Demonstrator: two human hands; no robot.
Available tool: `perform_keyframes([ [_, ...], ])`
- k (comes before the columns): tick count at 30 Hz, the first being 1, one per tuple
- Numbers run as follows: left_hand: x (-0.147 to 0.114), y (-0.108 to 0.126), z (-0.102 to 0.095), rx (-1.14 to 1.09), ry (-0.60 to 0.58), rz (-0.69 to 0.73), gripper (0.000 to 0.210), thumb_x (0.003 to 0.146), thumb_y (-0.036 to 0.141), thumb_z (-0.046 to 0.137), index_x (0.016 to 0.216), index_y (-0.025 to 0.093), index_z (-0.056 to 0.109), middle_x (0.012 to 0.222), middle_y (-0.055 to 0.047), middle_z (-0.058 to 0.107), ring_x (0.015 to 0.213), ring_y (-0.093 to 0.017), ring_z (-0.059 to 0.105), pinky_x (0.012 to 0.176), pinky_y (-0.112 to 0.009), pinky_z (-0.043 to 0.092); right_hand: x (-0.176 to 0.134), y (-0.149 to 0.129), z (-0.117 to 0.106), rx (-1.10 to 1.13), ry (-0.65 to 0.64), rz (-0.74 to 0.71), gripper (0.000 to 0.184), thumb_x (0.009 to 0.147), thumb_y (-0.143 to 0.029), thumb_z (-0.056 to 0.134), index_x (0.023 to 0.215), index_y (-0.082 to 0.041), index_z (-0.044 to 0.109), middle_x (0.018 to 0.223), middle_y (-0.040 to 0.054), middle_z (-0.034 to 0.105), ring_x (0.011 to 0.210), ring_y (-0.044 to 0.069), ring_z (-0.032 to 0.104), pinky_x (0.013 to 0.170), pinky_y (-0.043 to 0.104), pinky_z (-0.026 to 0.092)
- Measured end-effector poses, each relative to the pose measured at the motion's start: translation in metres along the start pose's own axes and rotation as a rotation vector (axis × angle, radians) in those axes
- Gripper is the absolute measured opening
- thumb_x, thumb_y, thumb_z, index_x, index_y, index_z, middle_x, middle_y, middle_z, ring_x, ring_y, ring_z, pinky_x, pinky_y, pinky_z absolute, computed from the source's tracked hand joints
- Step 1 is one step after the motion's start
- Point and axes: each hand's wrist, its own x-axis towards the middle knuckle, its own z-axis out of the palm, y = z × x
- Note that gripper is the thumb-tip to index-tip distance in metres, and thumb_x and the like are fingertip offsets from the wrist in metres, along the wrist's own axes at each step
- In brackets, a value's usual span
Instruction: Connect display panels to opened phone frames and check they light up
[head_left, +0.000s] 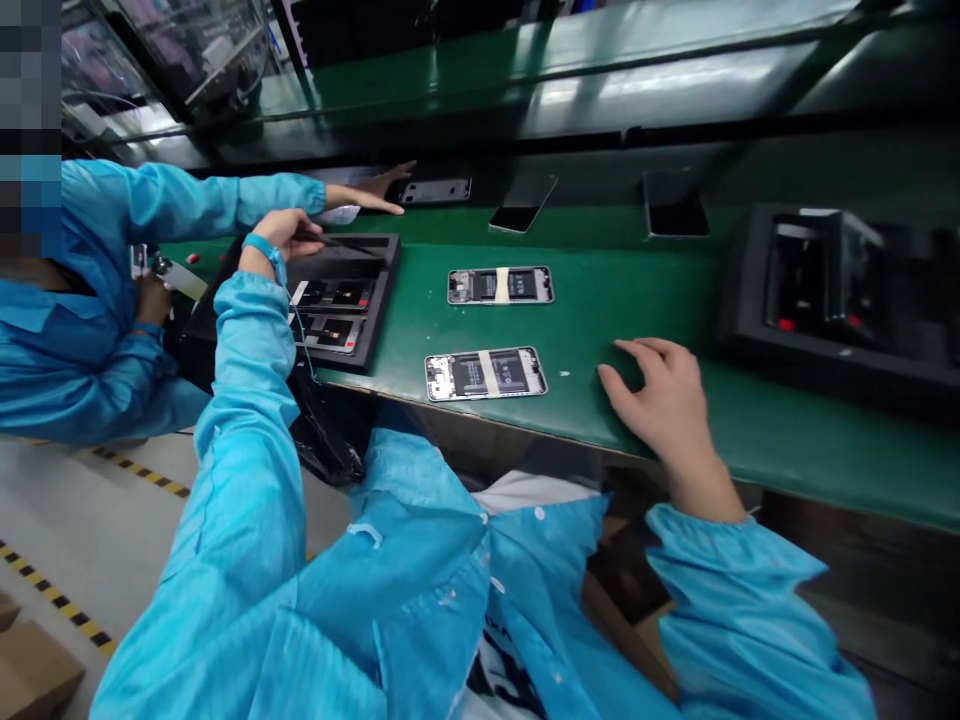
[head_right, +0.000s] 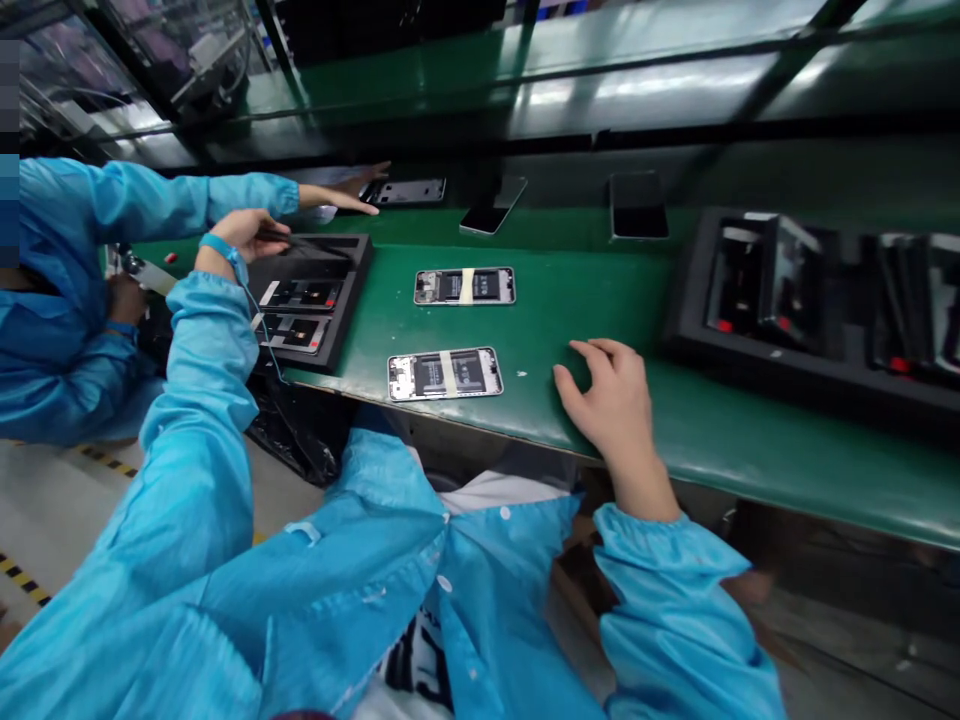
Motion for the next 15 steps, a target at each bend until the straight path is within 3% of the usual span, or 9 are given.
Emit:
perform_keyframes([
  [3,-0.001,-0.025,-0.018,-0.102,-0.121,0.022,0.021,0.083,0.034,0.074,0.084,0.015,0.067,0.076,-0.005,0.071,0.104,-0.020,0.071,0.109,-0.040,0.059,0.000,0.000,0.001,-0.013,0.006,-0.026,0.042,0.101,-0.052,0.055,0.122,-0.022,0.075,0.129,0.0233,0.068,0.126,0.041,0.064,0.113,0.059,0.052],
  [7,-0.006,-0.050,-0.041,-0.311,-0.257,0.022,0.028,0.072,0.017,0.069,0.098,0.010,0.075,0.095,-0.015,0.080,0.108,-0.030,0.078,0.096,-0.039,0.067,0.000,0.000,0.001,-0.012,0.003,-0.029,0.039,0.101,-0.051,0.055,0.118,-0.023,0.077,0.128,0.0228,0.068,0.126,0.041,0.064,0.113,0.060,0.051],
  [11,-0.014,-0.048,-0.048,-0.213,-0.290,0.001,0.049,0.077,0.001,0.064,0.125,0.010,0.074,0.106,-0.014,0.082,0.102,-0.026,0.083,0.086,-0.030,0.069,0.000,0.001,0.001,-0.016,0.002,-0.023,0.044,0.101,-0.053,0.054,0.117,-0.019,0.078,0.128,0.0243,0.068,0.125,0.042,0.064,0.113,0.060,0.052],
  [13,-0.016,-0.040,-0.046,-0.103,-0.275,-0.001,0.045,0.084,0.002,0.070,0.128,0.012,0.074,0.105,-0.011,0.082,0.096,-0.023,0.084,0.083,-0.029,0.068,0.000,0.001,0.002,-0.016,0.010,-0.016,0.044,0.100,-0.053,0.055,0.116,-0.020,0.078,0.127,0.0234,0.068,0.125,0.041,0.063,0.113,0.060,0.052],
  [15,-0.015,-0.032,-0.044,0.004,-0.226,0.010,0.029,0.089,0.008,0.079,0.118,0.012,0.075,0.097,-0.010,0.082,0.086,-0.021,0.082,0.078,-0.029,0.067,-0.001,0.001,0.002,-0.012,0.012,-0.006,0.042,0.100,-0.053,0.055,0.116,-0.021,0.078,0.128,0.0222,0.067,0.126,0.040,0.063,0.114,0.060,0.051],
])
